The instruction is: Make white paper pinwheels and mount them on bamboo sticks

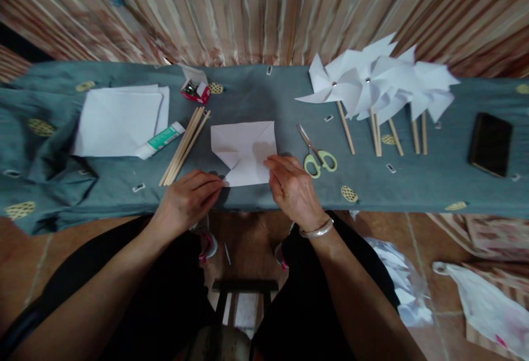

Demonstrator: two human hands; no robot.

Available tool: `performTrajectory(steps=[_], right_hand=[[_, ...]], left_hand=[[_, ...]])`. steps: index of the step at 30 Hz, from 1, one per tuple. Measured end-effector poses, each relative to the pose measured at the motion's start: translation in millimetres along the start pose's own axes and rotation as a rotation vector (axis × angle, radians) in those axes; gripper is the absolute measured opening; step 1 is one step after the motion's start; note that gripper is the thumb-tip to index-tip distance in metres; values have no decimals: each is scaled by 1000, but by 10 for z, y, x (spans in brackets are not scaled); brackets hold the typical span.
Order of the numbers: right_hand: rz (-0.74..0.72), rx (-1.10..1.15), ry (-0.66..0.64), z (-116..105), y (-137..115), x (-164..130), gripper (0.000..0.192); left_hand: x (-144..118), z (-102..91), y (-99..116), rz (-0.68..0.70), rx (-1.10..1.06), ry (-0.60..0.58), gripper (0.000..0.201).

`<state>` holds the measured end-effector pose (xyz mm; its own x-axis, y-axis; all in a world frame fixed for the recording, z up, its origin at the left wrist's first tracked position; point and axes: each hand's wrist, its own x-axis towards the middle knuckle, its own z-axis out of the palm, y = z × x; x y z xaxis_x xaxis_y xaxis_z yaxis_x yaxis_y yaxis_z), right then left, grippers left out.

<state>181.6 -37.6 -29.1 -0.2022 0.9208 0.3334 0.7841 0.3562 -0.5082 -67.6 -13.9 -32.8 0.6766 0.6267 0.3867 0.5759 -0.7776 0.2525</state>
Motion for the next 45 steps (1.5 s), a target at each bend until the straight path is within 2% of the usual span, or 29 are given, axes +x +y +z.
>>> performTrajectory(steps=[5,9,17,21,26,34,40,45], right_hand=[[-35,39,1,43,-46,-16,29],[-34,39,-3,56,-54,-10,27],[-18,56,-20,61,-46,5,28],[27,118,-16,26,-10,9,31],[156,261,20,-25,92,15,38],[268,510,-40,90,96,81,16],[299,497,44,225,118,177,8],[256,372,69,317,107,239,6]], left_hand=[[20,-50,-46,-42,26,39,13],[95,50,55,19,32,37,22],[239,219,136,61,60,-21,15],[239,230,140,53,66,-32,15],[232,246,116,-22,11,6,15],[237,249,93,-56,-74,43,14],[231,240,109,-54,-67,26,15],[221,230,119,-73,-74,2,16]])
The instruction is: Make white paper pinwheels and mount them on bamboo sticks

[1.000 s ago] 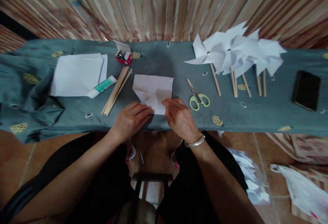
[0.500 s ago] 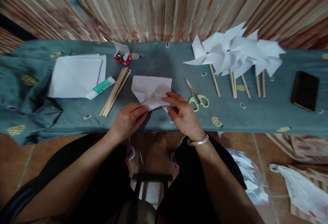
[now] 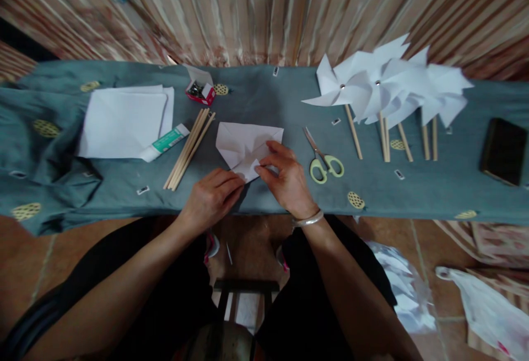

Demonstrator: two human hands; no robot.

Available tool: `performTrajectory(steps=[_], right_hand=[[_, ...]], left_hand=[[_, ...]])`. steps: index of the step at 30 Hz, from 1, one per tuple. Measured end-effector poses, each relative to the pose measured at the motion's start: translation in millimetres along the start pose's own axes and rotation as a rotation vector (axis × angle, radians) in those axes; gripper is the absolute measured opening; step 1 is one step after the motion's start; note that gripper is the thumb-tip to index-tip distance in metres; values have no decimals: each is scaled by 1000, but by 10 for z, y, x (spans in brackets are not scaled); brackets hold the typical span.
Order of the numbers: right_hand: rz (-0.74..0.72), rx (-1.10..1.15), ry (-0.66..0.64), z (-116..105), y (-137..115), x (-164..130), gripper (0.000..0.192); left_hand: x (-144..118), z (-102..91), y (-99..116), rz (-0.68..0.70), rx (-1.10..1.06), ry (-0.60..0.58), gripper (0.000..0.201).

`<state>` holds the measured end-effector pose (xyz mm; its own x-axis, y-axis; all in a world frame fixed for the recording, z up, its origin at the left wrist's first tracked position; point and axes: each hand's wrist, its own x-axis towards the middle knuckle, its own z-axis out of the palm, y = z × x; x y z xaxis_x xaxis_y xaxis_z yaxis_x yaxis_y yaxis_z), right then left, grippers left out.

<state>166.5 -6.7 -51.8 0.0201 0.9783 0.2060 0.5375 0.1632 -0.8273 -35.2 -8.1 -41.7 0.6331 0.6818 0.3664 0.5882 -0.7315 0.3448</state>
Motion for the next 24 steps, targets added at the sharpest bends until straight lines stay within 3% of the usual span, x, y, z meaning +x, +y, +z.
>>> performTrajectory(steps=[7,24], right_hand=[[-66,-118,-19,73,-43,3,3],[-82,-186,-1,115,-83,19,8]], left_hand=[[-11,-2,23,-12,-51,14,28],[-20,17,38,30,-48,-14,21]])
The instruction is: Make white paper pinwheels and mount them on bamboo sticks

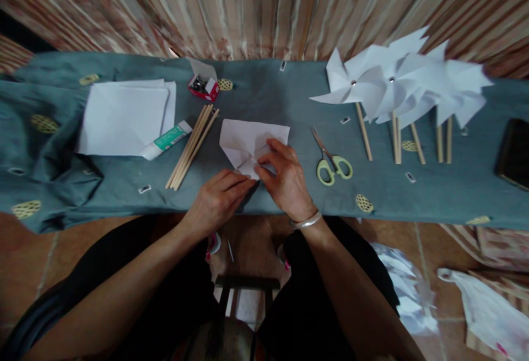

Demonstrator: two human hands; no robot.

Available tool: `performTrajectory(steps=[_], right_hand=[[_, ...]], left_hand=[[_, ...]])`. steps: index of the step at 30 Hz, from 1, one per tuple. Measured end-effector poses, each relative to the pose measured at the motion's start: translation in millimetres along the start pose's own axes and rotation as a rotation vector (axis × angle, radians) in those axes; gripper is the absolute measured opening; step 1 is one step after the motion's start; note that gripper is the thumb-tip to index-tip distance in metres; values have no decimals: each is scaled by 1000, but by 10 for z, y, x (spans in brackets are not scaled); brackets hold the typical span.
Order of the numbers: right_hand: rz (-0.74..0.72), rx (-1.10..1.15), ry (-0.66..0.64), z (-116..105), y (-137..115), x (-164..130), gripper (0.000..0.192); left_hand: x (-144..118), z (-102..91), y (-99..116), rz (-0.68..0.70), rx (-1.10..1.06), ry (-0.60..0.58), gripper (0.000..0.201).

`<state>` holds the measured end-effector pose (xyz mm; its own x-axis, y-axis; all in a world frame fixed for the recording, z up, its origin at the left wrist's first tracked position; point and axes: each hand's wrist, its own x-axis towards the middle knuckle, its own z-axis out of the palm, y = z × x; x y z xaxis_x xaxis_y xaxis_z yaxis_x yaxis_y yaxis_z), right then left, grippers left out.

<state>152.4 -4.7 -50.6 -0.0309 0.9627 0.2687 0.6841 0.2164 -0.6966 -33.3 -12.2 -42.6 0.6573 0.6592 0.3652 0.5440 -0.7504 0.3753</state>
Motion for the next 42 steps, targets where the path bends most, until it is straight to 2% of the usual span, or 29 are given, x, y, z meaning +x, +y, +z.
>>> performTrajectory(steps=[21,37,42], right_hand=[[4,15,-8,15,-12,-8,10],[-108,-109,-109,-6,-83,-49,26],[-102,-136,-119,45,-89,-107,41]], left_hand=[[-9,7,-3,6,-3,-3,20],[5,2,0,0,-16,-2,19],[11,11,5,-9,-7,-10,19]])
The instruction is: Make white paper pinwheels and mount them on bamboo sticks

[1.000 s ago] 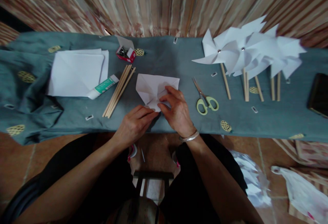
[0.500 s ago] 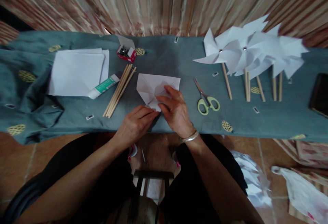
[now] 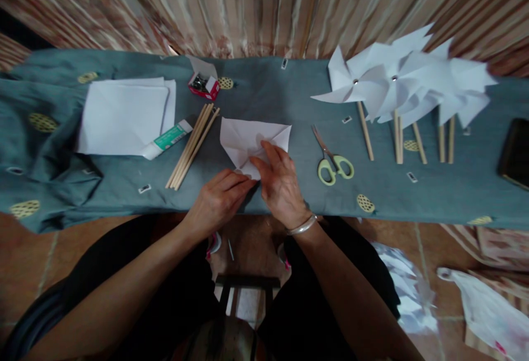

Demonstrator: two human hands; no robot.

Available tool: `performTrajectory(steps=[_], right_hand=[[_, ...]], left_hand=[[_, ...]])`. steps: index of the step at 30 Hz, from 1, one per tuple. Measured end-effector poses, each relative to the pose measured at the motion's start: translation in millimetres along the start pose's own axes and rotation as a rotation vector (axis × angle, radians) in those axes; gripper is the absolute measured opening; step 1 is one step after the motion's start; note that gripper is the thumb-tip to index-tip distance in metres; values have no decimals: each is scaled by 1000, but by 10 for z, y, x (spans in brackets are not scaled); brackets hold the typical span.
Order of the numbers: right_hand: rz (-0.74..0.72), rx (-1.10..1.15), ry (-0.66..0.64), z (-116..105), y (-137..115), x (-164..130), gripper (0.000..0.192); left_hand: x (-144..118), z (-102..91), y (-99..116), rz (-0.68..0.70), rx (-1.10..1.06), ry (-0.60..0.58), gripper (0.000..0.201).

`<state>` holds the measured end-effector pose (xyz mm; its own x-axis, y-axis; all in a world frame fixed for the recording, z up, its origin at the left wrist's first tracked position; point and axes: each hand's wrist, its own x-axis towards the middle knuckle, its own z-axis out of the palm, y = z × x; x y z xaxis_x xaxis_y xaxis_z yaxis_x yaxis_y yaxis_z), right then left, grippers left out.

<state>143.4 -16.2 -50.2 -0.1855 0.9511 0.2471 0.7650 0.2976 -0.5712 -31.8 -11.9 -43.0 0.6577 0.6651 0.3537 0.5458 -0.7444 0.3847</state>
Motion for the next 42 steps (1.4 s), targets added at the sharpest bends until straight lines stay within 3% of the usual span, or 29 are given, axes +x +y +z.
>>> performTrajectory(steps=[6,10,18,22,28,34,42], right_hand=[[-37,-54,-57,30,-31,-41,57],[-11,-77,-67,22,-42,-34,50],[60,191,122,-86,177,5,35],[80,19,181,-210,331,156,41],[72,-112,106,-170,508,395,52],[21,-126,107,-130,500,498,47],[134,-105,166,-384,457,413,39]], left_hand=[[8,-13,18,-5,21,-3,17],[-1,6,9,6,24,13,17],[-27,12,20,7,24,40,19],[-32,16,24,1,36,58,20],[-35,23,19,-4,47,39,25],[-24,-9,1,1,80,37,25],[-68,-106,-176,-21,131,74,25]])
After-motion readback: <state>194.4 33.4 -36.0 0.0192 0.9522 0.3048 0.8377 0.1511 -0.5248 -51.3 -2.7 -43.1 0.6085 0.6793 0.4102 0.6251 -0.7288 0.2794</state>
